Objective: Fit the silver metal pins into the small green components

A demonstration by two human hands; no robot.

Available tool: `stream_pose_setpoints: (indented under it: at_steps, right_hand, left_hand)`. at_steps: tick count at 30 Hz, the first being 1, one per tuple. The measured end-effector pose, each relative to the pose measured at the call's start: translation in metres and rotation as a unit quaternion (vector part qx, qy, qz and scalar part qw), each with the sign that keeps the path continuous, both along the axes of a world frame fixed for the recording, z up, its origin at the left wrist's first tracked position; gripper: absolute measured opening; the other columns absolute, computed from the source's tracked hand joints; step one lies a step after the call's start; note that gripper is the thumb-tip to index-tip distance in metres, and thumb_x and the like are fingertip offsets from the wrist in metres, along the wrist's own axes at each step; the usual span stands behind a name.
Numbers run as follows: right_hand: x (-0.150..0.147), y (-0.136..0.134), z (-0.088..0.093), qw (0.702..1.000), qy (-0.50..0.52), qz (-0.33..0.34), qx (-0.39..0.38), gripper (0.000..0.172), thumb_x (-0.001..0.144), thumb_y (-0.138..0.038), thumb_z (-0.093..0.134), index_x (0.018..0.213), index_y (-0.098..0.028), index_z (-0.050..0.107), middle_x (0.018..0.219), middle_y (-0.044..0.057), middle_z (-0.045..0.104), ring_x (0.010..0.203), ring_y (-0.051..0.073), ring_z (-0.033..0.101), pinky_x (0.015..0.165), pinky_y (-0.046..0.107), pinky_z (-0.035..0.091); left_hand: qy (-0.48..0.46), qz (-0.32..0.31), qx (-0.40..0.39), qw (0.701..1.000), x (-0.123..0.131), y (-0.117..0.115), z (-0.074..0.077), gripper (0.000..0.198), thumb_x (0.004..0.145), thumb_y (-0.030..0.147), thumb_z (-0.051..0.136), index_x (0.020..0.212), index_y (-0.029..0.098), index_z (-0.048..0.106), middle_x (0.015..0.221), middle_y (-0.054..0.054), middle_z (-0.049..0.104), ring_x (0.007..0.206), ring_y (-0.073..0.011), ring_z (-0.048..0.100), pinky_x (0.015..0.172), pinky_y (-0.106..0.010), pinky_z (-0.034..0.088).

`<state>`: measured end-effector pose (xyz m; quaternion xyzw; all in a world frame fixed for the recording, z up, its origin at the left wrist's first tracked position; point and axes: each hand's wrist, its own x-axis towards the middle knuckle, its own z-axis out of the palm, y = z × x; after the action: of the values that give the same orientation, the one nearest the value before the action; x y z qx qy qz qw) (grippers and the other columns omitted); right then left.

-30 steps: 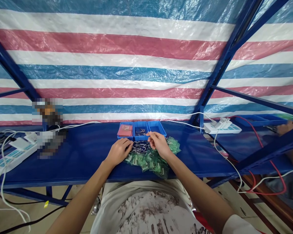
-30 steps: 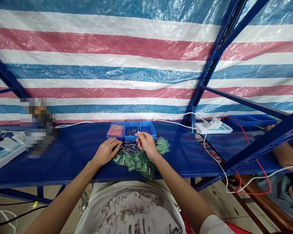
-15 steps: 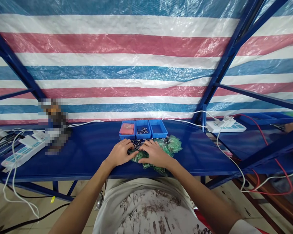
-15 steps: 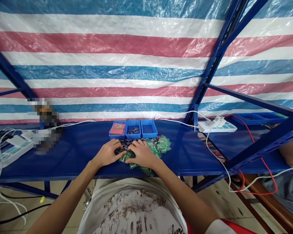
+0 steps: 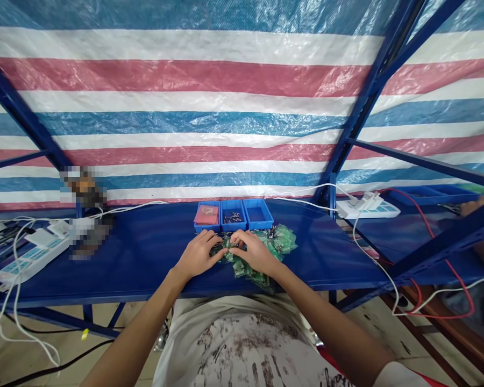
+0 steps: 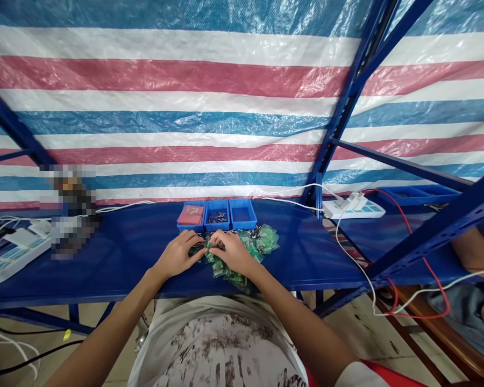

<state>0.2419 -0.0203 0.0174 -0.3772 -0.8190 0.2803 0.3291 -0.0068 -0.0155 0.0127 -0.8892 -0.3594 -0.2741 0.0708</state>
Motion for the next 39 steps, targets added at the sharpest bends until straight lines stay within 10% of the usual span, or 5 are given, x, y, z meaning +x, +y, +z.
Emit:
stream_pose_setpoints:
  at_steps: [10,27,39]
  right_hand:
    - [-0.003,0.009,0.0,0.958,0.261,0.043,-0.111,0.029,0.099,-0.054,0.066,0.104,-0.027,0.056,0.093,0.001,0.061,0.082,0.02,0.065,0.082,0.037,0.056]
    - [-0.006,0.016,0.002,0.914,0.354,0.04,-0.195,0.034,0.089,-0.053,0.077,0.1,-0.027,0.058,0.086,0.0,0.071,0.077,0.023,0.075,0.076,0.042,0.063]
    - [-0.003,0.005,-0.001,0.985,0.158,-0.039,0.049,0.024,0.105,-0.048,0.059,0.1,-0.026,0.065,0.097,0.004,0.06,0.079,0.021,0.059,0.073,0.034,0.049]
  left_hand:
    - [-0.072,-0.003,-0.028,0.997,0.006,-0.004,0.005,0.05,0.109,0.032,0.05,0.157,0.025,0.039,0.132,-0.014,0.065,0.12,-0.0323,0.062,0.103,-0.05,0.052]
    - [-0.109,-0.028,0.009,0.994,0.012,-0.006,0.007,0.032,0.11,0.031,0.052,0.142,0.027,0.056,0.132,-0.014,0.064,0.12,-0.0293,0.063,0.1,-0.046,0.055]
    - [-0.206,-0.006,-0.052,0.977,0.023,-0.008,0.005,0.021,0.113,0.032,0.045,0.116,0.023,0.064,0.106,-0.008,0.068,0.101,-0.0241,0.064,0.092,-0.04,0.054]
